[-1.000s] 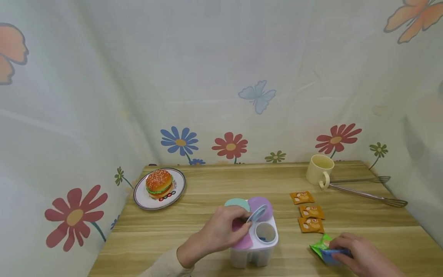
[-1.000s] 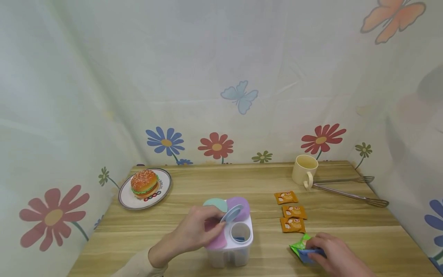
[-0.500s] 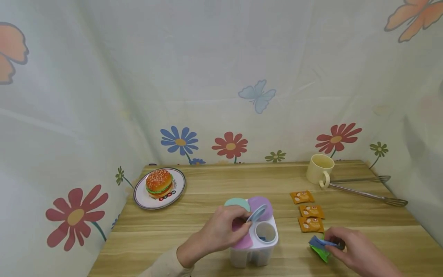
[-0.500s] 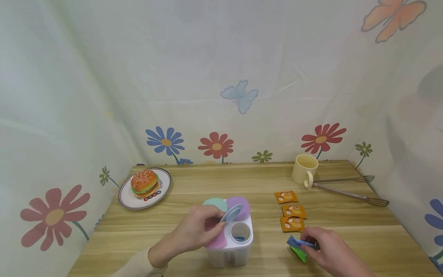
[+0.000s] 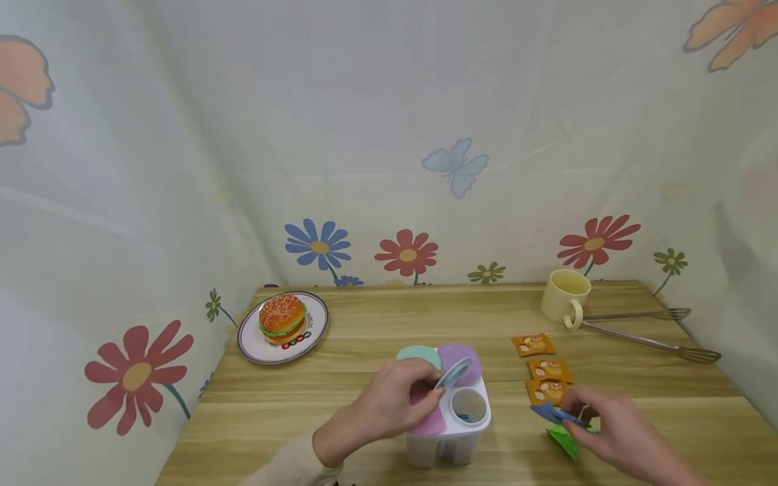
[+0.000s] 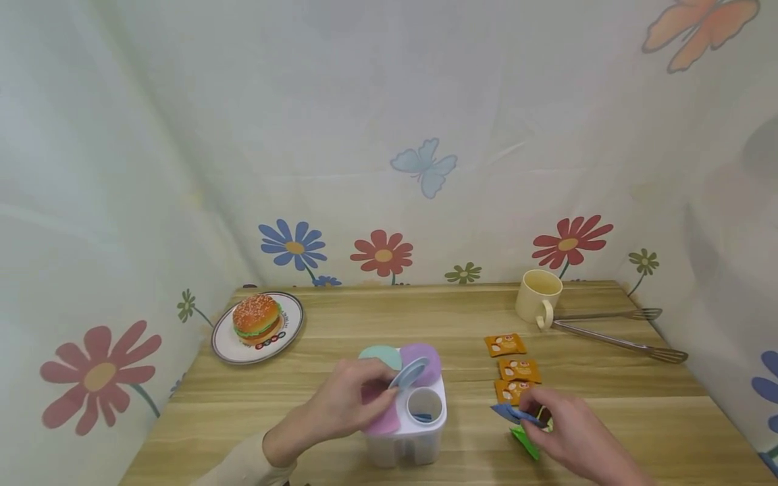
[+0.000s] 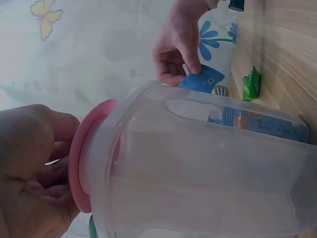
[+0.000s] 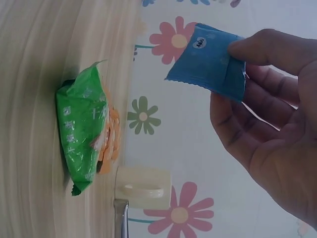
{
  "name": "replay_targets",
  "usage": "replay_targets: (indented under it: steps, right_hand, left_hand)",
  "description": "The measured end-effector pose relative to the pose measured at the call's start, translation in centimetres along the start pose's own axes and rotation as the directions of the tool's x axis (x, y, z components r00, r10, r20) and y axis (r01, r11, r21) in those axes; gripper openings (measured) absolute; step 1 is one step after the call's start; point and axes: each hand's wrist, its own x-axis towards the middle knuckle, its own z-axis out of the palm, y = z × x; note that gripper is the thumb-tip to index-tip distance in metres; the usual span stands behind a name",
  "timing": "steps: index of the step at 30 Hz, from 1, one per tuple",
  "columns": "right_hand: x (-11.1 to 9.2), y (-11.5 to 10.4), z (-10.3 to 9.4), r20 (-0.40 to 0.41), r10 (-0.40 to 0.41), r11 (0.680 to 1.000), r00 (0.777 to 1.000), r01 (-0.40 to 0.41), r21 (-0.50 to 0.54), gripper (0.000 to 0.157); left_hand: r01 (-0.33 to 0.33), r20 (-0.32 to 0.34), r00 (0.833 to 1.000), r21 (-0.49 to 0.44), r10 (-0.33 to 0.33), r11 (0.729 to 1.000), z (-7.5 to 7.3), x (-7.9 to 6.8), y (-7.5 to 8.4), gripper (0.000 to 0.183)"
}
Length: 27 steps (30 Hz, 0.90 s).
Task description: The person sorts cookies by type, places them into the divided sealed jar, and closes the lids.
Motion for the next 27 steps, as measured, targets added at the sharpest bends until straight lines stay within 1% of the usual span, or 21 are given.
replay_targets:
  steps: [3,8,10,14,16,24,27]
  right_hand:
    - [0.2,-0.3,0.1,-0.092,-0.046,0.999,0.995,0.045,-0.014,0.032]
    - [0.7,-0.8,0.1,-0.149,-0.065,0.997,0.987,0.059,-0.048,0.036]
    - [0.9,-1.0,0.2,-0.170,-0.089,0.995,0.981,0.081,-0.056,0.037]
    - [1.5,-1.3,0.4,-0.219,-0.159,0.987,0.963,0.149,-0.060,0.041]
    - [1.9,-1.5,0.4,-0.231,-0.170,0.985,0.958,0.162,-0.051,0.042]
    - [2.7,-2.6,0.2,-0.240,-0.156,0.987,0.958,0.162,0.006,0.043]
    - [3.0,-2.9,0.1,-0.249,-0.165,0.984,0.954,0.175,0.019,0.043]
  left_hand:
    - [0.001,0.000,1.000,0.003,-0.001,1.000,0.0,0.1,0.0,0.008]
    - [0.022,0.012,1.000,-0.007,-0.022,1.000,-0.1,0.0,0.1,0.008]
    - [0.025,0.013,1.000,-0.010,-0.025,1.000,-0.1,0.0,0.1,0.008]
    - [0.021,0.010,1.000,-0.007,-0.021,1.000,-0.1,0.0,0.1,0.008]
    - [0.017,0.008,1.000,-0.005,-0.016,1.000,0.0,0.0,0.0,0.008]
    - [0.012,0.010,1.000,-0.016,-0.011,1.000,0.0,0.0,-0.1,0.008]
    - [-0.010,0.003,1.000,-0.005,0.010,1.000,0.1,0.0,-0.2,0.008]
